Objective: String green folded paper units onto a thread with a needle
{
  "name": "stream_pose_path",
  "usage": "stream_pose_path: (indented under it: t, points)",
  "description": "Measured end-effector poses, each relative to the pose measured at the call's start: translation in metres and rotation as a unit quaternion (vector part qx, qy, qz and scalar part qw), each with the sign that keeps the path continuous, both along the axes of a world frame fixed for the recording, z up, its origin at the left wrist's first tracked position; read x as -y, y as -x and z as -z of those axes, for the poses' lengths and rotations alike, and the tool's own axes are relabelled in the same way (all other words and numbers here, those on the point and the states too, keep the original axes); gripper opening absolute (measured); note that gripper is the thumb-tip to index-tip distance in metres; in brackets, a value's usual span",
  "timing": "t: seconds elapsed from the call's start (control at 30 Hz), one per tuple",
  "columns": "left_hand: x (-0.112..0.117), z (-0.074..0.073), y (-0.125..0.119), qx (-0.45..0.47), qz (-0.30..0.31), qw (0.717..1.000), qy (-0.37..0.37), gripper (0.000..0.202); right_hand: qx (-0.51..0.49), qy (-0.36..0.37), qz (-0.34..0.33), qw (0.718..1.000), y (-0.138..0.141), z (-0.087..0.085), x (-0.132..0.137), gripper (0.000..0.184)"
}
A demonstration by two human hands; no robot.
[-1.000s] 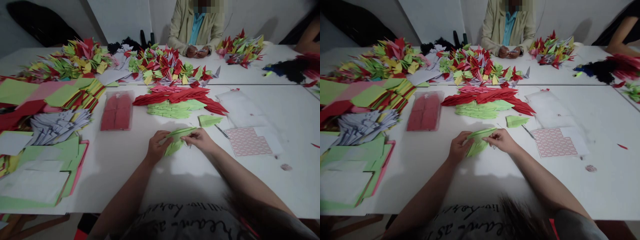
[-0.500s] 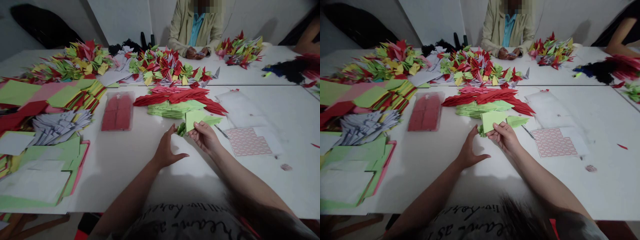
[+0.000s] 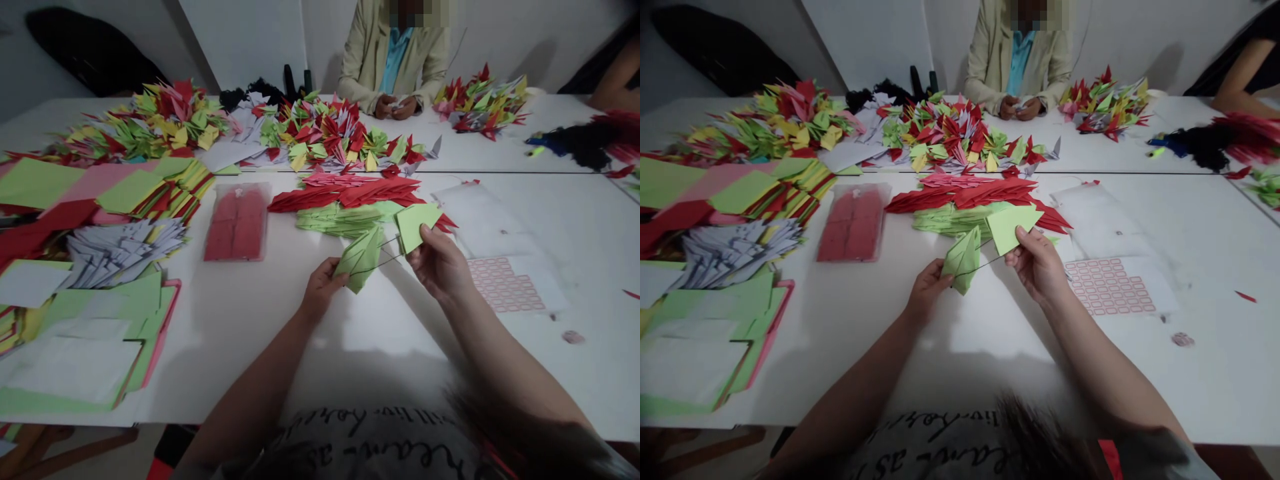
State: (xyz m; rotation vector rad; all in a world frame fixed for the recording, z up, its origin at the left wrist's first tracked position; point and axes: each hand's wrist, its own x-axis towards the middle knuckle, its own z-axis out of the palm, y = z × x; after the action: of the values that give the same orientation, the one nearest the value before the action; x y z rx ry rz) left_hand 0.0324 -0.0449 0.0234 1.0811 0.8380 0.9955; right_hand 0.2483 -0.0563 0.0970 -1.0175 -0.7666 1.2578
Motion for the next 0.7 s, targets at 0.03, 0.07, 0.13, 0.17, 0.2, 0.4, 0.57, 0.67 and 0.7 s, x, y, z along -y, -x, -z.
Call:
stream_pose_path:
  t: [0.03,0.07,0.13,0.17,0.2,0.4,0.57,0.67,0.7]
  points:
    - [0.000,-0.001,0.000,0.017,-0.007,1.000,0.018,0.034,0.013,-0.008,-0.002,1.000,-0.003,-0.002,-0.001,0.035]
    - [-0.001,-0.002,0.000,0.029,-0.015,0.999,0.033,0.034,0.022,-0.014,-0.006,1.000,-0.006,-0.003,-0.002,0.036]
    - [-0.002,-0.005,0.001,0.048,-0.030,0.997,0.056,0.032,0.031,-0.015,-0.018,0.999,-0.012,-0.005,-0.002,0.040]
    - [-0.002,-0.006,0.001,0.055,-0.038,0.996,0.064,0.031,0.038,-0.009,-0.026,0.999,-0.015,-0.006,-0.002,0.042]
    - [-0.003,-0.007,0.002,0.061,-0.046,0.995,0.068,0.030,0.047,0.000,-0.031,0.998,-0.018,-0.006,-0.001,0.043]
    - [-0.005,-0.008,0.006,0.078,-0.066,0.992,0.077,0.029,0.091,-0.011,0.026,0.995,-0.022,-0.012,0.003,0.048]
    - [-0.003,-0.007,0.006,0.088,-0.042,0.990,0.097,0.030,0.095,-0.024,0.073,0.993,-0.015,-0.011,0.004,0.056]
    - [-0.002,-0.005,0.007,0.087,-0.036,0.990,0.106,0.030,0.102,-0.020,0.073,0.992,-0.015,-0.008,0.003,0.057]
    - [-0.002,-0.005,0.007,0.086,-0.037,0.990,0.107,0.030,0.106,-0.018,0.071,0.992,-0.015,-0.006,0.003,0.058]
